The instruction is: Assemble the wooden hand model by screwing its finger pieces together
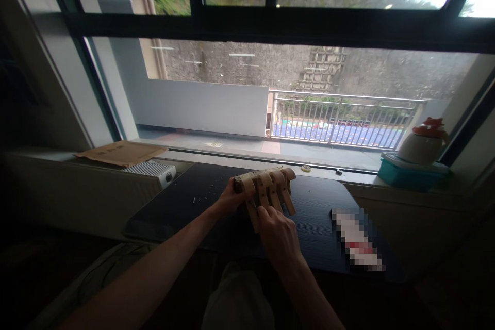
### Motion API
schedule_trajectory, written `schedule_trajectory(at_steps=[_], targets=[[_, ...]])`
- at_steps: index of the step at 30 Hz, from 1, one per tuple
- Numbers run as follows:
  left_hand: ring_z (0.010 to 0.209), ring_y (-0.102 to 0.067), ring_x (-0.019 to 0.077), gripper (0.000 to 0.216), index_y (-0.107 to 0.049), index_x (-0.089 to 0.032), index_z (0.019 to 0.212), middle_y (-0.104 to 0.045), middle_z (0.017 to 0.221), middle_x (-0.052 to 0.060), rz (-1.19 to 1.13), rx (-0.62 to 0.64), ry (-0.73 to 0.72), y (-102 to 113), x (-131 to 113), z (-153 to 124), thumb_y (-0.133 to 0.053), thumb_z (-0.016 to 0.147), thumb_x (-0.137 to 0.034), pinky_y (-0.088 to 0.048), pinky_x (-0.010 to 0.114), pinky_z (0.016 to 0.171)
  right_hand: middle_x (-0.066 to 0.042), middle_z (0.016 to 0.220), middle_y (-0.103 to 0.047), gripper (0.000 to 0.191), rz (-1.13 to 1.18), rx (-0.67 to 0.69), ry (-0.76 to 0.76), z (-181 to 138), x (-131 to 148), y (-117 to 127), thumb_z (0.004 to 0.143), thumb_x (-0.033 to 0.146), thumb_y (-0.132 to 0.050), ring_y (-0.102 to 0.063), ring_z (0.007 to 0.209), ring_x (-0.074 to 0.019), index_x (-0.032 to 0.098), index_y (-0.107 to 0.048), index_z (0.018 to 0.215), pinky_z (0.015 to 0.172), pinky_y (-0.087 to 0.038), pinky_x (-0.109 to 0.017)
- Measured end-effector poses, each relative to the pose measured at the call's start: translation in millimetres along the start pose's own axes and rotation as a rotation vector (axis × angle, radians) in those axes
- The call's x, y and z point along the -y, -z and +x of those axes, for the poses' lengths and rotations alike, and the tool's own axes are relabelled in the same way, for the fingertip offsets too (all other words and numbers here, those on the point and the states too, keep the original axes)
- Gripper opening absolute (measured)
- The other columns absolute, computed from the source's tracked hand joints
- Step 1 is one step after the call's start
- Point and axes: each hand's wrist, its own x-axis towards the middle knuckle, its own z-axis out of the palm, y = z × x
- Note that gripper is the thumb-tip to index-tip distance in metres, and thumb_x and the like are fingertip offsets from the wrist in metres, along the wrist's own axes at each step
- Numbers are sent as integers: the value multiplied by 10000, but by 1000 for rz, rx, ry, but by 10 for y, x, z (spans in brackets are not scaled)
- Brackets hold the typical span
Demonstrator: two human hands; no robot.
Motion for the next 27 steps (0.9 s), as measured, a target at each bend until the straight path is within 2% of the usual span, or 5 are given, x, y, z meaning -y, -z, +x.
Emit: schedule_trajectory(at_steps=[5,10,16,21,27], targets=[[845,-644,211,676,-502,-172,1050,-672,920,34,12,7,-12,12,29,11,-879,504,-298,-537,281,678,-28,961,-725,217,118,-6,-164,-8,8,-41,897,253,-500,-676,779,-166,240,-666,1036,611,-409,-233],[844,-639,206,669,-490,-171,1055,-664,939,45,2,22,-16,12,61,39,-871,524,-309,-538,290,683,-16,825,-734,248,208,34,-309,-24,-5,-94,907,342,-472,-683,769,-198,262,-665,1040,619,-419,-258],[838,-631,195,643,-483,-168,1022,-655,916,30,11,11,-13,6,1,4,-871,519,-274,-534,280,691,-31,1029,-705,286,119,-34,-159,-57,-49,-116,865,262,-541,-673,817,-175,248,-619,1140,596,-399,-235],[828,-631,191,636,-479,-176,1053,-655,917,25,49,23,-6,7,-4,0,-854,548,-273,-531,268,666,-35,904,-691,262,-21,-113,12,-87,-80,-130,927,230,-467,-647,737,-135,245,-656,1108,552,-353,-218],[817,-635,194,643,-495,-181,1063,-661,911,28,66,11,-1,27,40,29,-857,544,-297,-529,265,650,-31,994,-704,254,163,-125,-120,-75,-40,-154,911,266,-485,-660,785,-137,245,-671,1083,615,-412,-213]])
